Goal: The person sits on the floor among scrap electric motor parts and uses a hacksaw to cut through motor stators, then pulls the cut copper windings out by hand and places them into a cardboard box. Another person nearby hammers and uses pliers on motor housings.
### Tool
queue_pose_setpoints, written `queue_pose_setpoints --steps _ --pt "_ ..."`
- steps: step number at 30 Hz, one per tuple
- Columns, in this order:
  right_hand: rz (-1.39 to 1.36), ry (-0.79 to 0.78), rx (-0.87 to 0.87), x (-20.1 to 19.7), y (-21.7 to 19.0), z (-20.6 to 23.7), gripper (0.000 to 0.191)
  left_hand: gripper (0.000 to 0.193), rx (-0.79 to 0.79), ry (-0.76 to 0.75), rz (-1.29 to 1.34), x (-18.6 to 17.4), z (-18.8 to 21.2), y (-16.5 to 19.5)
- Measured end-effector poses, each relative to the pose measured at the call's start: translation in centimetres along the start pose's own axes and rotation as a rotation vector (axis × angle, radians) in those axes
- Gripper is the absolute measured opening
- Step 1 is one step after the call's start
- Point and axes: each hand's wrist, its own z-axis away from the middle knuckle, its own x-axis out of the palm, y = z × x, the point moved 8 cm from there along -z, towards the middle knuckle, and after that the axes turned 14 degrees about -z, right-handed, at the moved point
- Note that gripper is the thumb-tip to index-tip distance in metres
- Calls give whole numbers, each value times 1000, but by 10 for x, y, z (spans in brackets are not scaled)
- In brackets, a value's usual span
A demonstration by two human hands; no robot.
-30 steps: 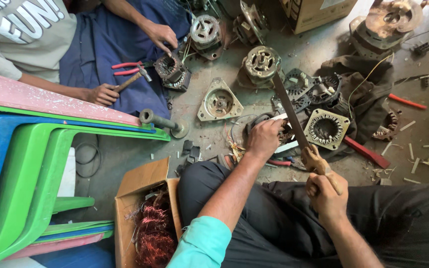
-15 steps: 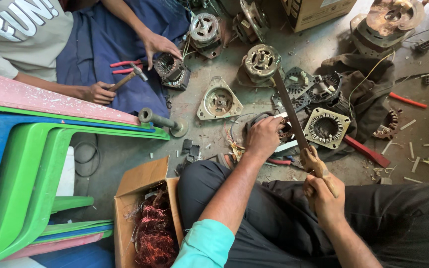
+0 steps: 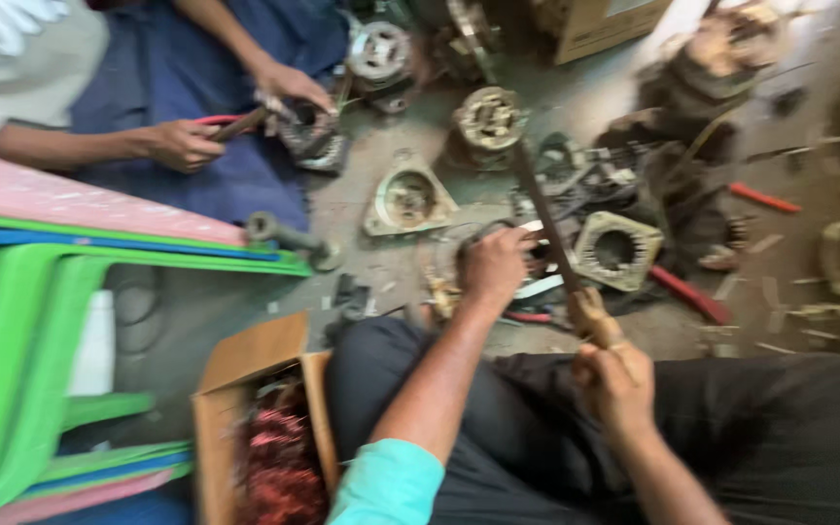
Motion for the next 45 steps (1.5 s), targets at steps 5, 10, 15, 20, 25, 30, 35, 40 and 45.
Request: queue_pose_setpoints --steps 5,10,15,20,25,30,35,40,45 --pt "151 109 118 -23 4 21 18 16 -88 -10 26 14 -4 -3" --pt "-90 21 32 -1 1 26 14 13 -17 -6 -52 4 -5 -8" --pt "-13 34 18 1 -3 16 11 15 44 28 32 2 -2 -2" --pt "-132 -2 -32 2 -1 2 9 19 99 58 7 0 4 2" --pt "-149 -8 -22 3 -5 0 17 19 120 46 -53 -9 6 13" --pt "-146 -8 2 8 -22 14 20 15 35 48 -15 -10 6 14" --pt "15 -62 -187 7 -66 28 28 15 84 59 -2 -1 5 22" --pt "-31 -106 -262 22 -67 -10 27 18 150 85 12 -11 7 41" --pt "-29 -9 -187 26 -39 -43 10 18 90 49 45 -25 6 47"
